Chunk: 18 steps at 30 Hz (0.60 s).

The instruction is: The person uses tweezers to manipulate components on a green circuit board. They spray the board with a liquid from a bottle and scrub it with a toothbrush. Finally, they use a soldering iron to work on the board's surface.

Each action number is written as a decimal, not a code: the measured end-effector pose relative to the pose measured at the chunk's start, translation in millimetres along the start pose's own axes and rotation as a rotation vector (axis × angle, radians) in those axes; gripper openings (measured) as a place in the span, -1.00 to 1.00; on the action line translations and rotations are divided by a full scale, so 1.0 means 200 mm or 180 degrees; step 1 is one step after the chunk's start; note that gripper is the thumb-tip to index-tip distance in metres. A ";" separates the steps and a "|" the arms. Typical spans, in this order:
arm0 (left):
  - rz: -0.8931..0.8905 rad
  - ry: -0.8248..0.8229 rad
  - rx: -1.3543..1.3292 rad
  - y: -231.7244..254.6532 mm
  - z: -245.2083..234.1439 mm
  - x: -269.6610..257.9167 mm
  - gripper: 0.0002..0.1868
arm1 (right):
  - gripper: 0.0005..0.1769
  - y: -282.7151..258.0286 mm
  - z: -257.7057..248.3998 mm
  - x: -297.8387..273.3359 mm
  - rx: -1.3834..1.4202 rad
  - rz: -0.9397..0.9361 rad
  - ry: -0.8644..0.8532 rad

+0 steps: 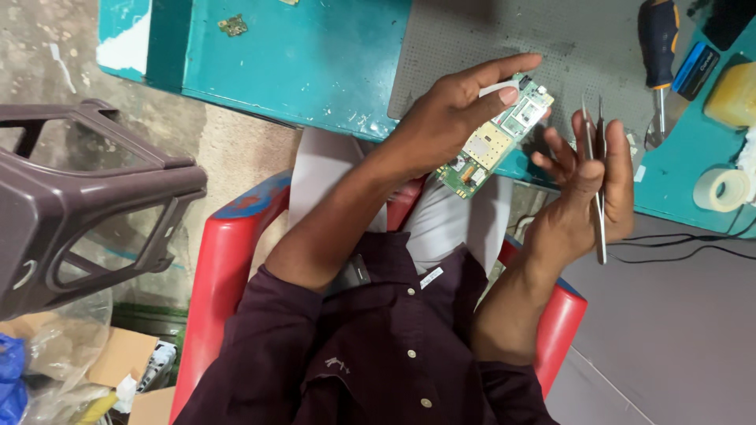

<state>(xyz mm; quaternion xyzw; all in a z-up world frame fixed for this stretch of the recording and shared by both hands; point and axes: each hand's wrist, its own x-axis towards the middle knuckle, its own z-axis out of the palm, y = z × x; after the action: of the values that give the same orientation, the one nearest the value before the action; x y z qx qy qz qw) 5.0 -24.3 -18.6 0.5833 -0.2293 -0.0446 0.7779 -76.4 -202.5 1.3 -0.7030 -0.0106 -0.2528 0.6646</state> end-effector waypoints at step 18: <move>0.0004 0.0708 -0.1601 0.05 0.05 -0.04 -0.46 | -0.27 -0.17 0.23 -0.12 -0.1062 -0.0243 -0.0621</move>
<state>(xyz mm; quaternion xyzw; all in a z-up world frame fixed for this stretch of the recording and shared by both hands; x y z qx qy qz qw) -8.1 -27.3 -10.5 0.3730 -0.1245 -0.0354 0.9188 -93.5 -148.1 24.7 -0.8237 -0.0596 -0.2067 0.5247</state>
